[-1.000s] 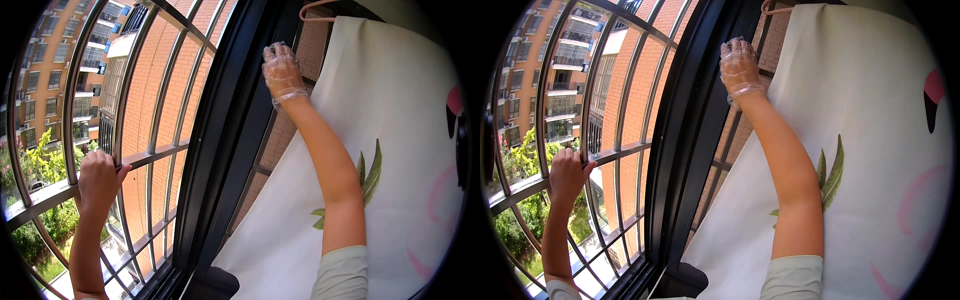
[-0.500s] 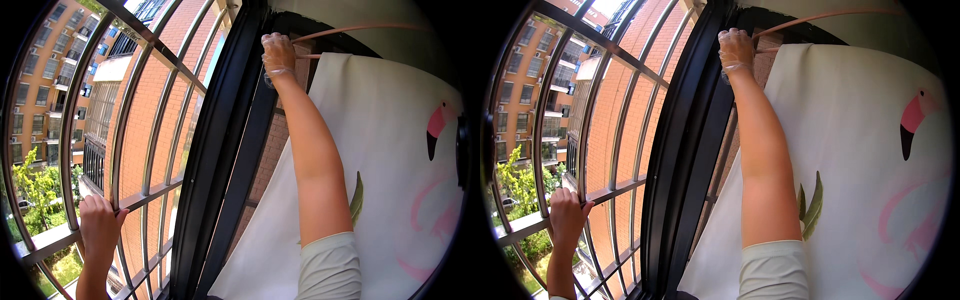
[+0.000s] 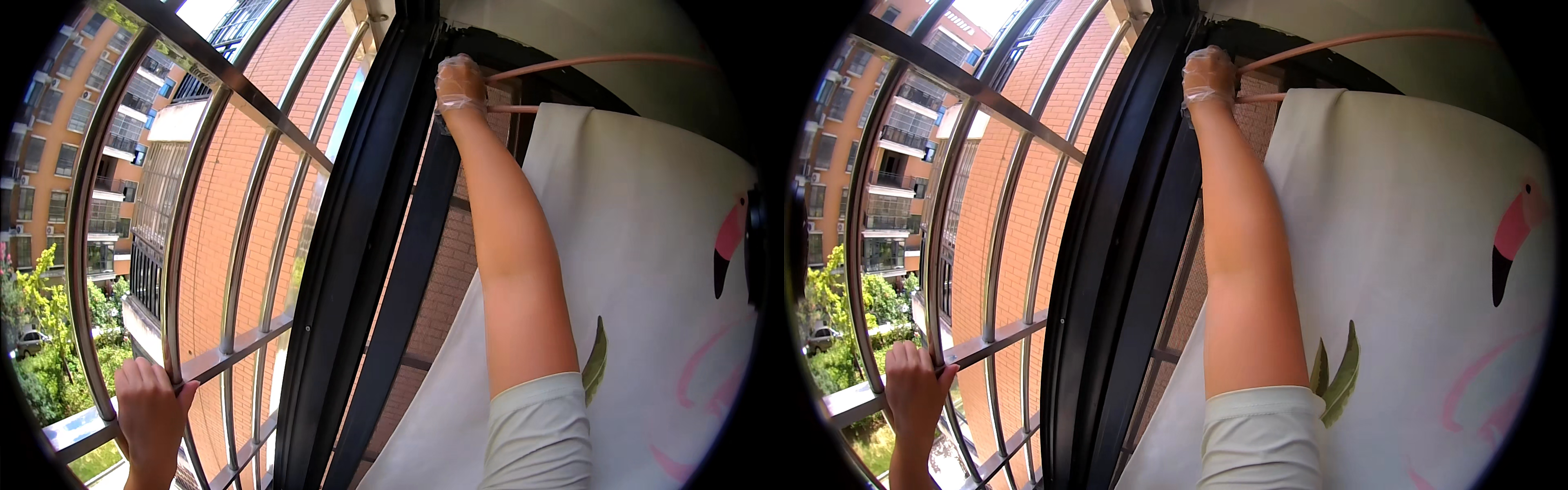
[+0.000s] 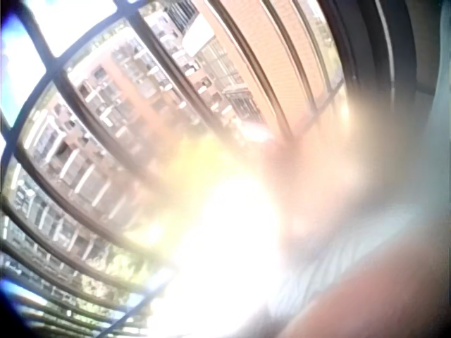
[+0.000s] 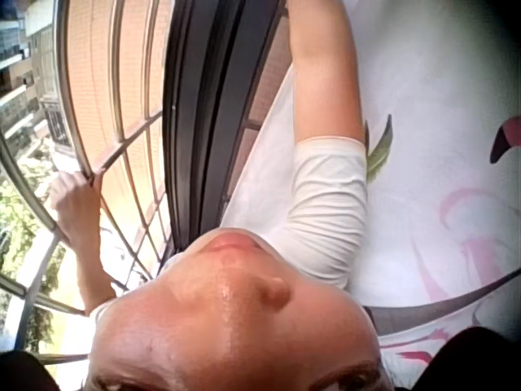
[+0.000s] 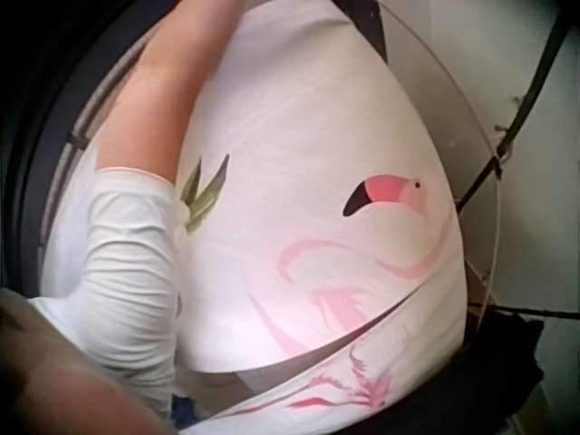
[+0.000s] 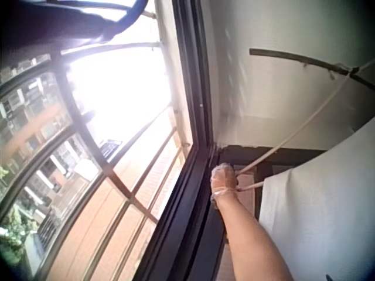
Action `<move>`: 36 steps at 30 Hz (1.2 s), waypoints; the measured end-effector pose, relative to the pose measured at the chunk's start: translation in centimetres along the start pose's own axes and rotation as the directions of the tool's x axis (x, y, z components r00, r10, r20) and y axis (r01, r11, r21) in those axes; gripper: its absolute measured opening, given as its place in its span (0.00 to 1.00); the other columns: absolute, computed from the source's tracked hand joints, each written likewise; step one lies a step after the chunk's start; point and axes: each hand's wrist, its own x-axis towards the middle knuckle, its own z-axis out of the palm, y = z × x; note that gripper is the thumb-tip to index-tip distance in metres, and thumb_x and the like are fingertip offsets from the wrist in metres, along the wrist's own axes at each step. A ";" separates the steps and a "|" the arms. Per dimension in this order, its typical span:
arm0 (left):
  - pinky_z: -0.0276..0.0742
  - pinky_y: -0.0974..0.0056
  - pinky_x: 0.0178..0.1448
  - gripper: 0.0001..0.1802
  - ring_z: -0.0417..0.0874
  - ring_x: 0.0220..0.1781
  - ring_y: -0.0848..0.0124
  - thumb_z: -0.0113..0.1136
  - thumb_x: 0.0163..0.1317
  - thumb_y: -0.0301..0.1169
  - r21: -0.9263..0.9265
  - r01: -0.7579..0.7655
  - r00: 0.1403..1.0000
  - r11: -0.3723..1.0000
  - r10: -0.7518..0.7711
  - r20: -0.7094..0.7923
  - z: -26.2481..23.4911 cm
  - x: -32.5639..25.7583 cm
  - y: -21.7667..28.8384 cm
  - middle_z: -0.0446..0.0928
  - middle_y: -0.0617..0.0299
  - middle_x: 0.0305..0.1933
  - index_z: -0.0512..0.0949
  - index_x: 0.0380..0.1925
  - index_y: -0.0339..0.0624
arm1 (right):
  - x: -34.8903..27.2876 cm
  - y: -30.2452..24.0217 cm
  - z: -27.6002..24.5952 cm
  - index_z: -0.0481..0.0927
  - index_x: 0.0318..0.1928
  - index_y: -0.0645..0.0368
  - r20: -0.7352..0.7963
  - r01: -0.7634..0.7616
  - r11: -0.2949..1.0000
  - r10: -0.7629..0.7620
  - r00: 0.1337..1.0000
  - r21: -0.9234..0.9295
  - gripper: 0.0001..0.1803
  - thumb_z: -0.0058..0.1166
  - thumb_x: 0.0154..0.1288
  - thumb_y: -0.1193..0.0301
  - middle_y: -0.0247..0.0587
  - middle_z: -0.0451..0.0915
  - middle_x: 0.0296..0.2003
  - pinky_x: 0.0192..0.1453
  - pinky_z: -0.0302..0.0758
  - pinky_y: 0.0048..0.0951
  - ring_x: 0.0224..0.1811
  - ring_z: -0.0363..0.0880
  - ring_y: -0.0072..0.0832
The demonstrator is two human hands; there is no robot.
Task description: The person cleans a balcony area by first moving a red stool and a blue bag to clear space. They then sit on the floor to wash a rag in a bucket of water. Finally, they stand and wipe the metal balcony railing and window frame with the wet rag.
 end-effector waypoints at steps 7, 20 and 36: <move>0.60 0.62 0.41 0.24 0.65 0.34 0.64 0.62 0.45 0.51 0.048 -0.018 1.000 0.999 0.019 -0.008 0.2 0.3 0.5 0.63 0.60 0.25 0.70 0.20 0.40 | 3.1 3.3 -0.8 0.83 0.29 0.56 -0.239 -0.258 0.966 0.248 0.939 -0.009 0.06 0.53 0.57 0.72 0.45 0.81 0.34 0.37 0.79 0.28 0.39 0.81 0.35; 0.62 0.60 0.40 0.23 0.65 0.32 0.61 0.65 0.41 0.47 -0.002 0.005 0.999 1.000 -0.005 -0.039 0.4 0.2 0.5 0.62 0.57 0.24 0.68 0.20 0.39 | 4.9 2.4 0.4 0.72 0.54 0.60 0.273 -0.183 0.976 0.209 0.939 -0.118 0.23 0.49 0.59 0.66 0.45 0.68 0.56 0.58 0.68 0.36 0.61 0.63 0.42; 0.60 0.59 0.38 0.25 0.64 0.30 0.61 0.62 0.42 0.51 0.046 -0.016 0.998 0.999 0.019 -0.062 0.5 0.0 0.4 0.62 0.57 0.22 0.67 0.16 0.39 | 4.6 1.6 0.6 0.58 0.65 0.47 0.224 -0.150 0.973 0.109 0.968 0.174 0.29 0.44 0.61 0.68 0.35 0.56 0.65 0.70 0.54 0.38 0.68 0.52 0.38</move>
